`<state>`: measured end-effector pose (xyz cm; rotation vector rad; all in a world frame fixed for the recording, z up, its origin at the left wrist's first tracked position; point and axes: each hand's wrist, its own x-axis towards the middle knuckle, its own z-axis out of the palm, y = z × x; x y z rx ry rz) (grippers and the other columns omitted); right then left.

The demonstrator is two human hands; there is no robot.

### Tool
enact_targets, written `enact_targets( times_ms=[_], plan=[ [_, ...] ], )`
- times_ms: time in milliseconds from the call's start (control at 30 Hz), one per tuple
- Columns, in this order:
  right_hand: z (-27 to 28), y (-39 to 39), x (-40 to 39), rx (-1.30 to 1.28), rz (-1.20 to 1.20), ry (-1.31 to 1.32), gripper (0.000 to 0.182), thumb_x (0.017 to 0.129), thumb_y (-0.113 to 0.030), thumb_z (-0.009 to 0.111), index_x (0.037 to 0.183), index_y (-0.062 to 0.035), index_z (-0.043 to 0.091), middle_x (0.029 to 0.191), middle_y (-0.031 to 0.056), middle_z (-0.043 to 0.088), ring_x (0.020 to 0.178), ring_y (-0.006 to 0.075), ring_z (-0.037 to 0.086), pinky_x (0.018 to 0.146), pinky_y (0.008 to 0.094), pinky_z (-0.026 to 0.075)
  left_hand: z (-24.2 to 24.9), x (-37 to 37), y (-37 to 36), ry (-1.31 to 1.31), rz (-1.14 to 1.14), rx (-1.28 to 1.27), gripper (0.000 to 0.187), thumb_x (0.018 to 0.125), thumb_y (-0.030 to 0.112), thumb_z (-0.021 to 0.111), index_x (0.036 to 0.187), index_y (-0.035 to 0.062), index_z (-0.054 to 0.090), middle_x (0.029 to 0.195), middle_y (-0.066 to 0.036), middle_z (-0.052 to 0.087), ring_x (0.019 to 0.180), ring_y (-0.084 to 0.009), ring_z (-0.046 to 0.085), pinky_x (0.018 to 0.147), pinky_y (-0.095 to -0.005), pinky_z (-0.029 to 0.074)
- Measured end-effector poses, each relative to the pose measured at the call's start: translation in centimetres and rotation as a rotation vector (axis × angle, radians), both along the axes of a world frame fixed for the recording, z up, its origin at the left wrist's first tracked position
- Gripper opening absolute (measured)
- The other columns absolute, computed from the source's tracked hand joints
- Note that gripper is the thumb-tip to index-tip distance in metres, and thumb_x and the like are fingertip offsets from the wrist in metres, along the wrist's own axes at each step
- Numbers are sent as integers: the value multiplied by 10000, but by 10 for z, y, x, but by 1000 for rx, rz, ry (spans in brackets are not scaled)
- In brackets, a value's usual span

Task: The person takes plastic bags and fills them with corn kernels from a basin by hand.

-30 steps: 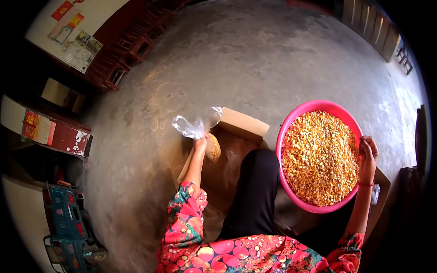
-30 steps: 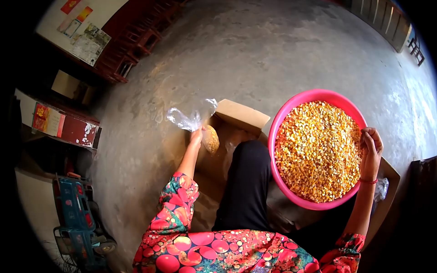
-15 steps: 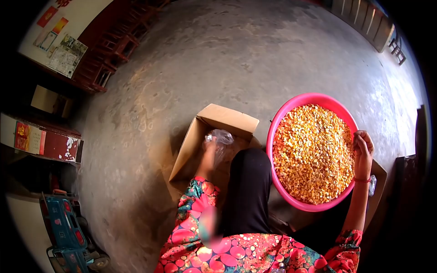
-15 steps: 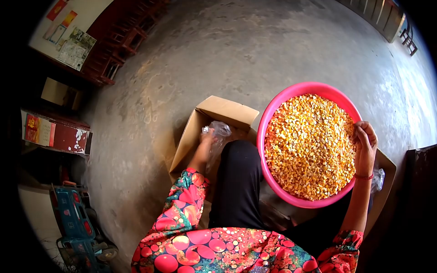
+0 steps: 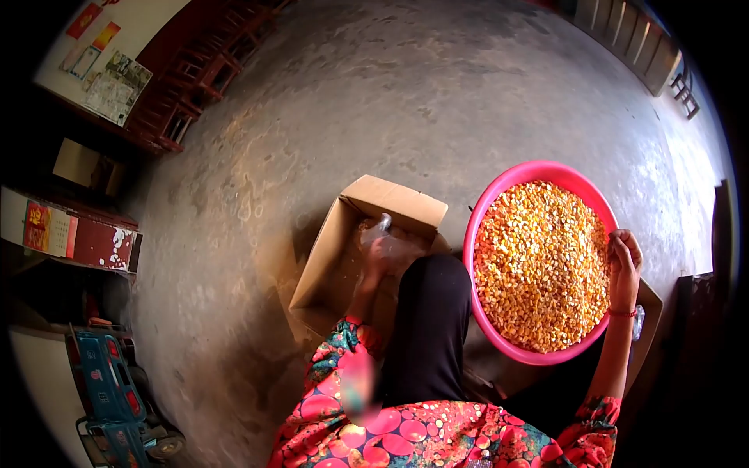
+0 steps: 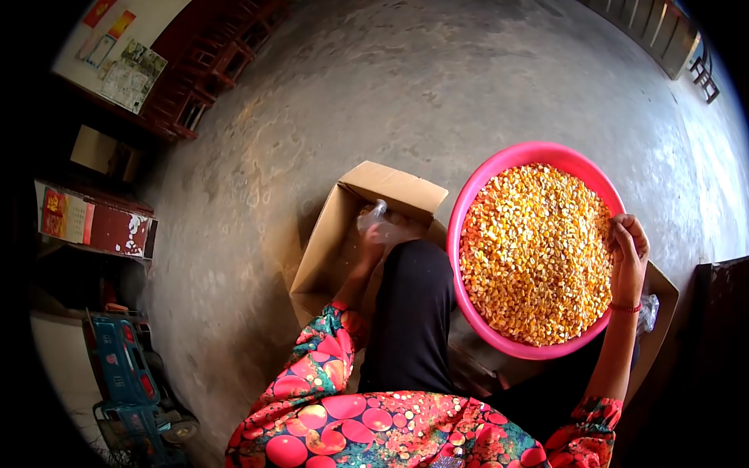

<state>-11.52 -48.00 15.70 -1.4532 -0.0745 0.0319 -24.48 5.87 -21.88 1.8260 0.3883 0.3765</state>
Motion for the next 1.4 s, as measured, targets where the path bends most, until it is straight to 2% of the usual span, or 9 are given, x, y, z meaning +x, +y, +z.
enact_targets(
  times_ms=[33,133,367,500,700,867,1033,1167,1400],
  plan=[
    [0,0,0,1,-1,0,112,916,-117,522,958,-35,586,770,-49,496,667,18,432,578,169,323,-41,-17,26,-21,177,-345,458,802,76,595,1236,-3,472,1086,-113,607,950,-267,599,828,-358,493],
    [2,2,-2,28,-22,16,87,901,-76,525,936,-30,590,768,-43,525,637,19,440,574,169,342,29,-63,1,183,548,-360,496,787,58,592,1257,-2,446,1103,-135,592,968,-276,589,849,-363,478],
    [0,15,-3,-28,9,14,100,890,-113,560,924,-32,609,708,-36,532,608,26,441,552,175,334,70,-104,-61,330,622,-609,590,753,15,585,1307,1,383,1141,-186,557,1011,-298,565,896,-377,442],
    [0,18,-3,-55,33,11,116,898,-136,555,914,-36,613,723,-41,537,617,22,439,562,173,327,100,-68,-83,197,635,-452,647,733,-9,582,1335,3,347,1162,-216,537,1035,-310,551,924,-385,422],
    [4,19,-10,-51,23,13,112,897,-130,550,907,-38,613,720,-43,533,620,17,432,563,174,321,136,2,-39,71,377,175,703,740,-20,576,1378,17,284,1252,-244,481,1091,-332,529,945,-404,405],
    [8,22,-10,-62,11,21,109,894,-128,553,898,-36,611,713,-40,533,616,16,432,559,174,322,102,31,-42,166,-123,556,644,782,163,617,1353,34,348,1061,-191,598,952,-313,591,828,-373,467],
    [7,21,-7,-51,-13,28,105,890,-121,554,890,-33,613,701,-39,531,613,19,436,556,175,325,85,-40,-81,476,-441,386,558,800,156,606,1305,28,404,1044,-170,609,939,-286,595,820,-363,471],
    [15,24,-10,-77,-22,25,112,879,-114,562,900,-18,615,700,-30,534,617,35,447,562,178,334,93,-80,-87,583,-454,225,492,815,150,597,1267,24,450,1030,-153,619,928,-264,598,814,-355,474],
    [26,9,-6,6,-82,-45,108,869,-95,572,883,0,623,702,-23,539,613,46,462,564,190,362,162,-37,-77,480,-545,-66,384,840,140,581,1200,16,529,1006,-124,635,910,-226,604,803,-341,480]
  ],
)
